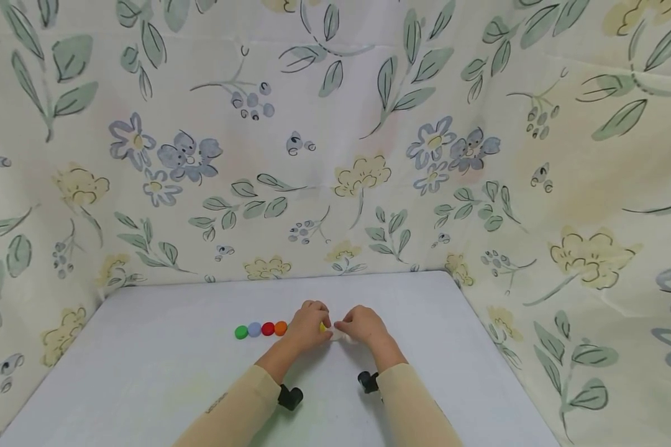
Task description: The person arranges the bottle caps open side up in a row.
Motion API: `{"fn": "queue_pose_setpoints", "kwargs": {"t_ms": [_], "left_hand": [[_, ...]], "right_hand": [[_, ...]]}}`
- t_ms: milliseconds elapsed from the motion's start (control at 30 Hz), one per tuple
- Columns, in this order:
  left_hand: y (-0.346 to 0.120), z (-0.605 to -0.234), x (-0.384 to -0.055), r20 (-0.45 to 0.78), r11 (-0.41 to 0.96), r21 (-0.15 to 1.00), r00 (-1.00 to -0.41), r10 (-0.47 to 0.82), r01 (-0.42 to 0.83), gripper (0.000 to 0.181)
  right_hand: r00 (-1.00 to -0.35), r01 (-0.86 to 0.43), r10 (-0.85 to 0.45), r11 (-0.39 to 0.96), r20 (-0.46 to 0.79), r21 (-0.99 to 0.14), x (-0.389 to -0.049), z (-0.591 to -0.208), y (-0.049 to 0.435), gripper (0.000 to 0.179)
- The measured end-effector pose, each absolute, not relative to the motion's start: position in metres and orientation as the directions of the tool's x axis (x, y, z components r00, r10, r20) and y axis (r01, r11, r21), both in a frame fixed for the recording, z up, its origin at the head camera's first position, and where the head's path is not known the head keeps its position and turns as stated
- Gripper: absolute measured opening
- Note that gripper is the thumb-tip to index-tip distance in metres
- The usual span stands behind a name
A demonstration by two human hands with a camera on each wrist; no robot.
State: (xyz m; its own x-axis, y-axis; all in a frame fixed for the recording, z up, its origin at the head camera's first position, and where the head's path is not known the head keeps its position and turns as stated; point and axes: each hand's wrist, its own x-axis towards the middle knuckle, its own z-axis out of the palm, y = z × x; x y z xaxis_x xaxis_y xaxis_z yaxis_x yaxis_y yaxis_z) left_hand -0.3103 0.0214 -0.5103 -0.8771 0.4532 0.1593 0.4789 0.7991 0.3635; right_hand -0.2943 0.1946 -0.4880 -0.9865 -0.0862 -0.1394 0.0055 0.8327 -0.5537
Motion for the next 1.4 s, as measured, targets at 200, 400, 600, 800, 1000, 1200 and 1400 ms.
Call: {"fn": "queue_pose_setpoints", "kwargs": {"t_ms": [200,400,600,800,1000,1200,1400], "left_hand": [[0.022,-0.513,-0.311,0.144,0.789,0.389,-0.877,0.458,0.476,0.012],[0.022,-0.515,-0.312,0.143,0.786,0.396,-0.877,0.458,0.475,0.01],[0.022,-0.515,-0.312,0.14,0.777,0.399,-0.87,0.472,0.486,0.011],[0.02,-0.516,-0.31,0.145,0.772,0.409,-0.87,0.472,0.487,0.012],[0.018,-0.517,-0.31,0.156,0.764,0.407,-0.862,0.483,0.501,0.014],[0.018,-0.514,-0.31,0.17,0.754,0.403,-0.852,0.496,0.519,0.013],[0.017,-0.512,-0.308,0.196,0.728,0.408,-0.832,0.52,0.551,0.013]], "right_hand": [[-0.975,0.067,-0.053,0.856,-0.216,-0.513,-0.295,-0.485,0.195,0.041],[-0.972,0.042,-0.075,0.875,-0.221,-0.483,-0.297,-0.485,0.192,0.043],[-0.972,0.063,-0.05,0.885,-0.229,-0.461,-0.296,-0.483,0.191,0.042],[-0.964,0.09,-0.036,0.887,-0.262,-0.453,-0.294,-0.477,0.19,0.04],[-0.964,0.107,-0.032,0.862,-0.264,-0.495,-0.293,-0.475,0.191,0.041],[-0.956,0.171,0.007,0.826,-0.294,-0.537,-0.295,-0.476,0.193,0.037],[-0.941,0.234,0.032,0.784,-0.338,-0.575,-0.297,-0.48,0.194,0.034]]}}
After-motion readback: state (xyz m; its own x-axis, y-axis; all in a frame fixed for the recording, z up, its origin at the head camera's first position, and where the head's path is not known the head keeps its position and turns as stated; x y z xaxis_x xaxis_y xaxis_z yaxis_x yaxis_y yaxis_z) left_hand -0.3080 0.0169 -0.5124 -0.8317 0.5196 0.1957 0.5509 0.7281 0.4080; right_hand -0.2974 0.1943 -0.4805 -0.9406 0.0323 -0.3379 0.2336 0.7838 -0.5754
